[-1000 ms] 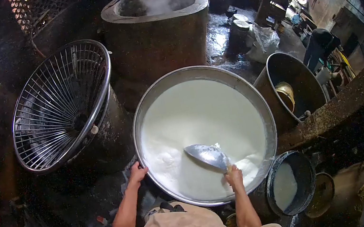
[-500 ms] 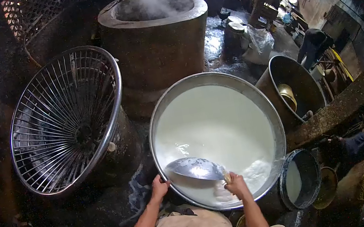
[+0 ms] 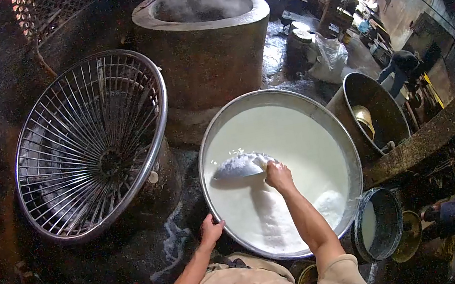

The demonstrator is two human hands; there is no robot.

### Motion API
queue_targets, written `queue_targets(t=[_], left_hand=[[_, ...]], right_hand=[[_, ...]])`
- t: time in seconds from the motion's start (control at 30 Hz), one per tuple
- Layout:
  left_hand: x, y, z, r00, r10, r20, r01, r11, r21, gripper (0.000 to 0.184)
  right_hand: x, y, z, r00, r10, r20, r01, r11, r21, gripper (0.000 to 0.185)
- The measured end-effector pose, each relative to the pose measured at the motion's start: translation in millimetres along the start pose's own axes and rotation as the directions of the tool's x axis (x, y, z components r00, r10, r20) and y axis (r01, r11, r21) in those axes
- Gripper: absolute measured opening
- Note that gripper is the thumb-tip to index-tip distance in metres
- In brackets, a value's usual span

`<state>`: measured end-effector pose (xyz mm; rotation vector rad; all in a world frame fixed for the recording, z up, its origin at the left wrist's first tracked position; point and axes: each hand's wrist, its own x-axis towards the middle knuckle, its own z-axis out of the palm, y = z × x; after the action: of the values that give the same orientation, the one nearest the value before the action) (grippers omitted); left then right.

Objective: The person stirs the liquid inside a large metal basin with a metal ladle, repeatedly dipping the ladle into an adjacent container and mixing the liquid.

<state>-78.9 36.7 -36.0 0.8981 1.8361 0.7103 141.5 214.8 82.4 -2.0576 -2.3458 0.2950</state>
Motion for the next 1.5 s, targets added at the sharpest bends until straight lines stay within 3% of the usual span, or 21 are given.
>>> queue_targets(t=[0.1,0.2,0.5,0.53,0.6,0.63,0.8,0.9,1.07,1.13,1.2,1.27,1.33,1.4,1.43,1.5], left_hand=[[-5,3,-1,0.997,0.064,-0.045,-0.067,0.995,-0.076,0.038],[-3,4,-2,0.999,0.032,-0.006,-0.032,0.997,-0.074,0.039],[2,-5,2,0.999,0.006,-0.033,-0.008,0.998,-0.057,0.038],[7,-12,9,0.989,0.122,-0.081,-0.135,0.973,-0.189,0.023],[5,-14,12,0.99,0.111,-0.087,-0.127,0.968,-0.216,0.021],[2,-9,7,0.998,0.025,-0.064,-0.034,0.991,-0.132,0.034],[-15,8,9,0.988,0.052,-0.142,-0.076,0.982,-0.174,0.029],[-22,14,15,0.983,0.063,-0.173,-0.102,0.969,-0.225,0.028],[-21,12,24,0.958,0.07,-0.277,-0.122,0.977,-0.173,0.031],[-28,21,27,0.952,0.064,-0.3,-0.125,0.974,-0.189,0.031],[-33,28,27,0.942,0.016,-0.336,-0.055,0.993,-0.108,0.031],[-31,27,30,0.94,-0.005,-0.342,-0.029,0.995,-0.095,0.031],[-30,25,32,0.925,0.009,-0.38,-0.066,0.988,-0.138,0.03],[-29,22,33,0.918,0.004,-0.396,-0.067,0.987,-0.144,0.029],[-24,15,32,0.929,-0.005,-0.37,-0.05,0.989,-0.139,0.029],[-24,19,30,0.937,-0.015,-0.35,-0.036,0.99,-0.138,0.029]], right_hand=[[-13,24,25,0.996,0.041,0.076,-0.04,0.999,-0.018,0.027],[-35,47,31,0.981,0.106,0.161,-0.106,0.994,-0.01,0.027],[-116,136,49,0.959,0.202,0.2,-0.203,0.979,-0.014,0.026],[-123,148,51,0.958,0.205,0.201,-0.207,0.978,-0.011,0.026],[-139,174,54,0.931,0.265,0.25,-0.275,0.962,0.003,0.026],[-148,186,54,0.927,0.279,0.249,-0.287,0.958,-0.005,0.027],[-188,244,22,0.939,0.267,0.215,-0.265,0.963,-0.036,0.027],[-206,273,-23,0.95,0.175,0.258,-0.159,0.984,-0.085,0.028],[-210,315,-91,0.961,0.202,0.192,-0.192,0.979,-0.067,0.028],[-201,338,-102,0.979,0.176,0.101,-0.179,0.984,0.023,0.028],[-190,353,-102,0.985,0.169,0.03,-0.171,0.983,0.068,0.03],[-168,363,-82,0.947,0.26,-0.187,-0.242,0.964,0.112,0.033],[-146,357,-61,0.937,0.282,-0.206,-0.242,0.95,0.199,0.032],[-124,347,-43,0.856,0.472,-0.212,-0.433,0.878,0.206,0.03],[-115,352,-31,0.857,0.467,-0.216,-0.428,0.88,0.205,0.03],[-104,371,7,0.945,0.263,-0.193,-0.245,0.963,0.113,0.028]])
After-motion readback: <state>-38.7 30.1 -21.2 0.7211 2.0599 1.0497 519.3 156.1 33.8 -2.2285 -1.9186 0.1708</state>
